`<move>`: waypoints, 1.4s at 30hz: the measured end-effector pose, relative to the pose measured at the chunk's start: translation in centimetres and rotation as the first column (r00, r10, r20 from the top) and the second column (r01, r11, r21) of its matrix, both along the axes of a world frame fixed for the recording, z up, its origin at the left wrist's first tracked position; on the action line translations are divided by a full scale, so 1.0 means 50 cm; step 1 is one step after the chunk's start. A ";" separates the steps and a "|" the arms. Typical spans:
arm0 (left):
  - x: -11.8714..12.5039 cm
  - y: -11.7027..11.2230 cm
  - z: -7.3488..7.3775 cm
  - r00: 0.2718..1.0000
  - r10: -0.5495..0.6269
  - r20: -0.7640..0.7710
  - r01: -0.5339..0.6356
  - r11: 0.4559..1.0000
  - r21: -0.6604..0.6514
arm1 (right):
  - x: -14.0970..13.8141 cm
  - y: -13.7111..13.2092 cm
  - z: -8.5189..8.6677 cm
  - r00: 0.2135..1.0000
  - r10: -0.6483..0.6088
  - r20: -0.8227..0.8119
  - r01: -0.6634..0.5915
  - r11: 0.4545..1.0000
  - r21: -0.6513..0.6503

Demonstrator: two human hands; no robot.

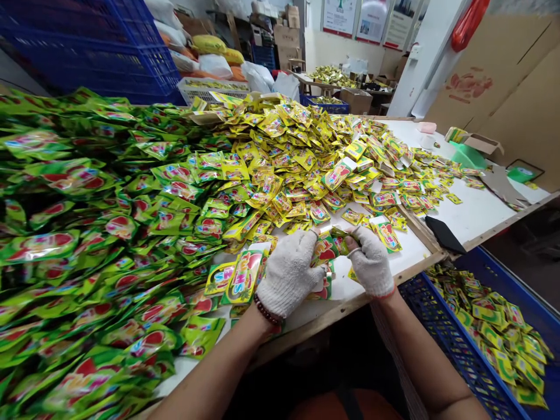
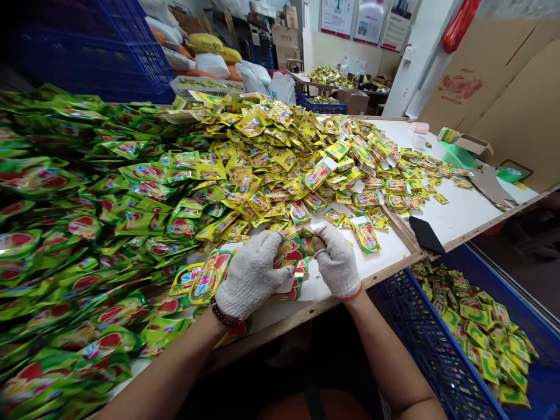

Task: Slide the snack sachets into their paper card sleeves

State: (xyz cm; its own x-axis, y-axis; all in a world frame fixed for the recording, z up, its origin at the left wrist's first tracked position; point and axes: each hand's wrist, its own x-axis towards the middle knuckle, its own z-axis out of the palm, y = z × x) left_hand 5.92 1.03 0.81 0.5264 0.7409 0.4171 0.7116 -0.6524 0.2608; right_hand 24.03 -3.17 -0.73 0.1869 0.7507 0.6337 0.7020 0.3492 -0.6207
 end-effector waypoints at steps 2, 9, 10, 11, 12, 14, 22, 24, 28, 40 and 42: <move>-0.005 0.002 -0.003 1.000 -0.025 0.007 0.025 0.998 0.059 | 0.014 0.002 0.024 0.991 0.131 -0.005 -0.131 0.985 -0.111; -0.004 0.007 -0.013 0.988 -0.152 -0.003 0.148 0.959 0.240 | 0.024 0.017 0.053 0.973 0.219 0.071 -0.193 0.943 -0.270; -0.003 0.006 -0.014 0.990 -0.141 -0.003 0.137 0.959 0.249 | 0.014 0.017 0.047 0.985 0.148 0.093 -0.126 0.969 -0.212; -0.002 0.006 -0.017 0.992 -0.128 0.004 0.123 0.959 0.255 | 0.003 0.017 0.040 0.990 0.083 0.110 -0.066 0.987 -0.149; -0.001 0.005 -0.020 0.993 -0.121 0.015 0.113 0.959 0.261 | -0.008 0.016 0.033 0.992 0.032 0.120 -0.021 0.996 -0.090; -0.003 0.005 -0.025 0.991 -0.126 0.039 0.111 0.955 0.275 | -0.024 0.013 0.021 0.991 -0.005 0.137 0.009 1.000 -0.025; -0.009 -0.001 -0.013 0.990 -0.133 0.050 0.111 0.944 0.310 | 0.001 -0.039 0.050 0.989 0.107 -0.097 -0.128 0.961 -0.244; -0.005 -0.006 -0.012 0.980 -0.175 0.096 0.131 0.925 0.356 | 0.002 -0.055 0.059 0.939 0.236 -0.251 -0.322 0.860 -0.397; 0.000 -0.028 -0.014 0.966 -0.207 0.157 0.122 0.895 0.429 | -0.005 -0.069 0.070 0.780 0.423 -0.460 -0.620 0.618 -0.483; -0.057 -0.183 0.029 0.672 0.260 0.694 0.527 0.490 -0.694 | -0.033 -0.147 0.064 0.915 0.271 -0.301 -0.332 0.926 -0.177; -0.056 -0.210 -0.001 0.614 0.378 0.693 0.545 0.433 -0.718 | -0.052 -0.180 0.025 0.841 0.188 -0.508 -0.310 0.936 -0.166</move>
